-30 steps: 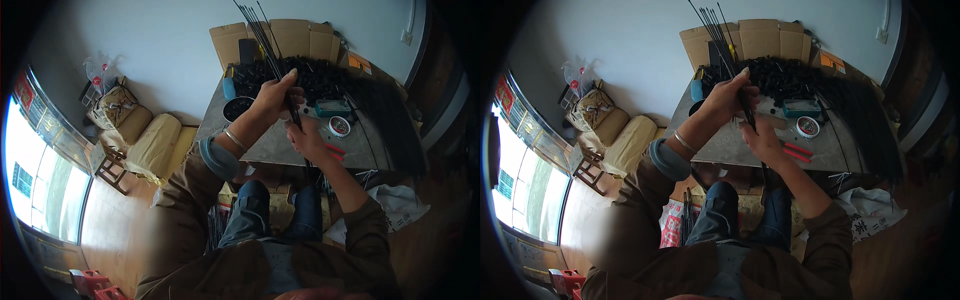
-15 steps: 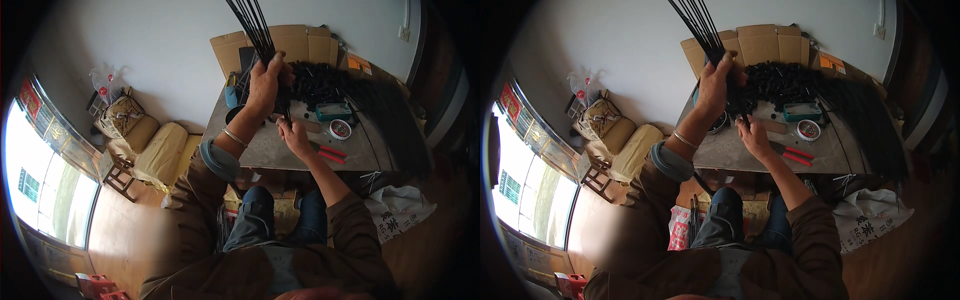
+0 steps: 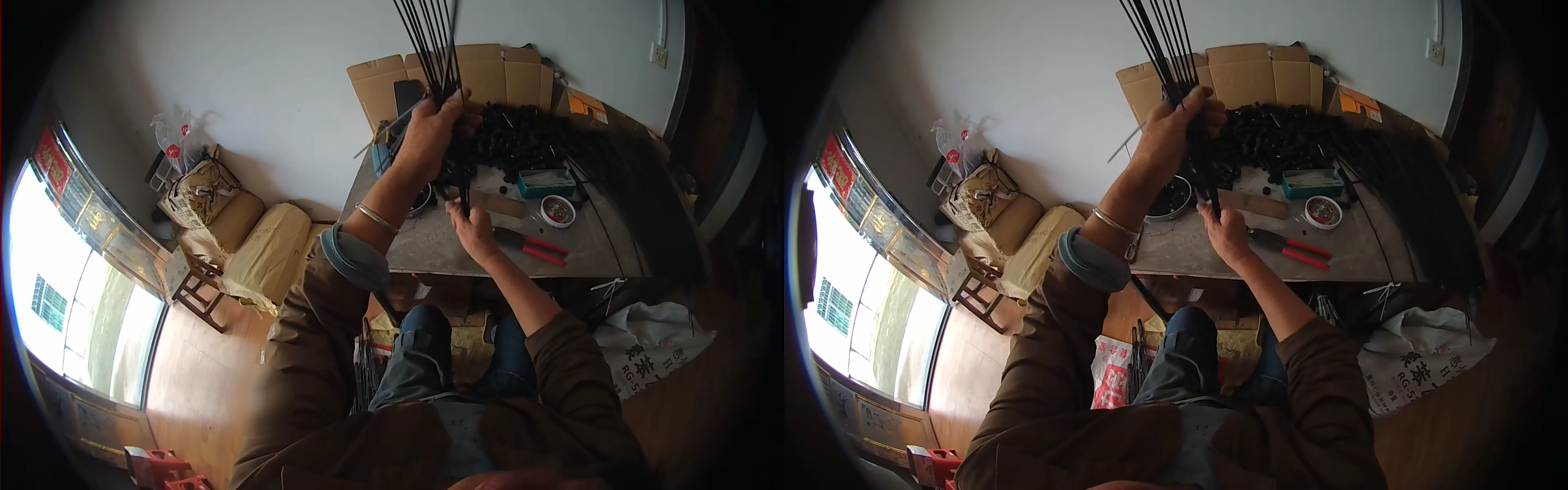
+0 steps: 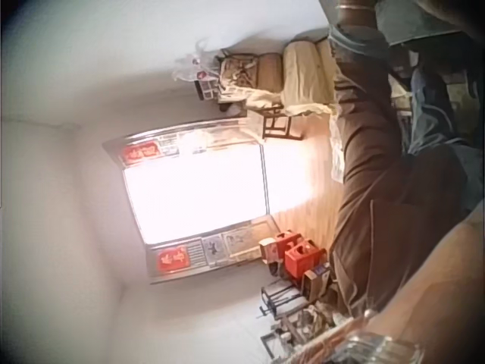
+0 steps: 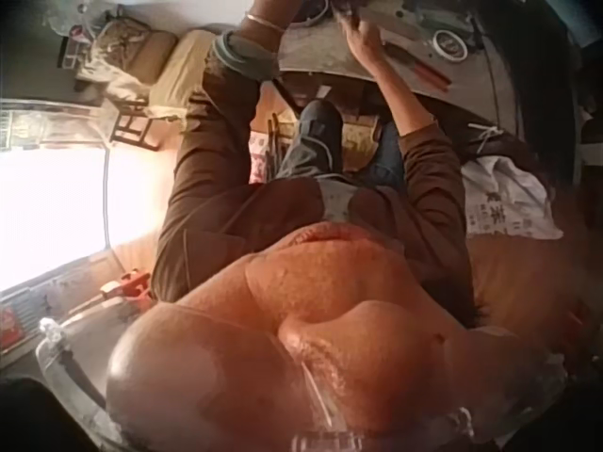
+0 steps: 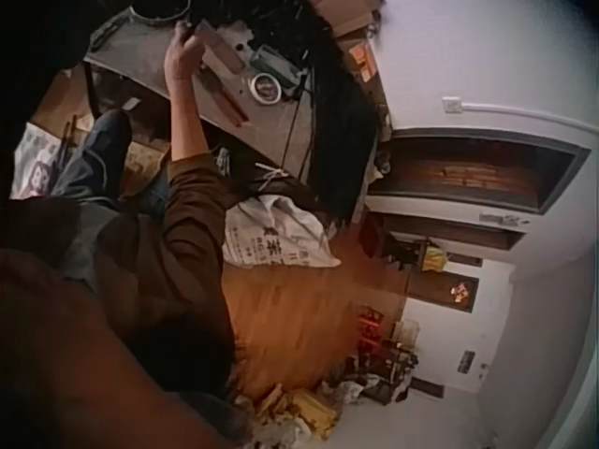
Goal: Manually inserting black rods into a hub and securing them using tools.
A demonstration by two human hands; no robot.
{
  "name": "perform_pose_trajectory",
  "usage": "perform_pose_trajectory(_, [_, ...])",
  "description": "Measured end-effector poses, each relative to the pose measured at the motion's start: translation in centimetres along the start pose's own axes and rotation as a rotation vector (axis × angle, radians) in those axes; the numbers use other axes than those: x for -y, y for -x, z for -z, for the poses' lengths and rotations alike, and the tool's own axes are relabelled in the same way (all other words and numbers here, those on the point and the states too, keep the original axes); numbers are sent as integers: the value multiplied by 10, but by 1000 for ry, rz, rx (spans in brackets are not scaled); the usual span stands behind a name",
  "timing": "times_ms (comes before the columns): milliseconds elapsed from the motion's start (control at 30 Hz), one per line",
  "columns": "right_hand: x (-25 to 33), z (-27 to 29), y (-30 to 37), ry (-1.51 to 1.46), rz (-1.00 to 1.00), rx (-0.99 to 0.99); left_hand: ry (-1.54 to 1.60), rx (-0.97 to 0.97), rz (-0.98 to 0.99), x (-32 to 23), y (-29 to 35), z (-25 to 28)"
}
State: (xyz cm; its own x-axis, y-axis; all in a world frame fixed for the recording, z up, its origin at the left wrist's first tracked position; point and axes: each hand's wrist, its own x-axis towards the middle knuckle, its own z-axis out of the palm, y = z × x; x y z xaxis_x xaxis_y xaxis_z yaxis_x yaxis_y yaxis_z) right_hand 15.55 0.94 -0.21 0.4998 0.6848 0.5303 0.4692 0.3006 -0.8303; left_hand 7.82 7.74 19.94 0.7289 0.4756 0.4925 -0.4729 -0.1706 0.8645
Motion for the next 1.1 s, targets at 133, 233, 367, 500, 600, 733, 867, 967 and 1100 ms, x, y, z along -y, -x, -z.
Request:
perform_pose_trajectory(133, [20,12,36,-220,-236,195,93,-49,193,12,12,17])
perform_pose_trajectory(233, [77,32,41,-313,-345,298,152,-22,140,8,3,23])
perform_pose_trajectory(367, [116,47,60,-400,-351,236,507,66,260,6,1,23])
perform_pose_trajectory(500, [122,56,77,-494,-436,142,775,117,351,14,6,1])
perform_pose_trajectory(600, [120,59,84,-458,-417,97,620,69,367,28,1,-2])
perform_pose_trajectory(733, [112,70,86,-372,-378,72,530,56,417,22,-1,-10])
perform_pose_trajectory(867, [112,73,86,-344,-427,32,417,74,399,29,-3,-12])
perform_pose_trajectory(967, [97,80,84,-317,-291,-32,353,75,413,35,-3,-15])
perform_pose_trajectory(1100, [90,127,63,-255,-348,-228,315,37,397,35,3,-16])
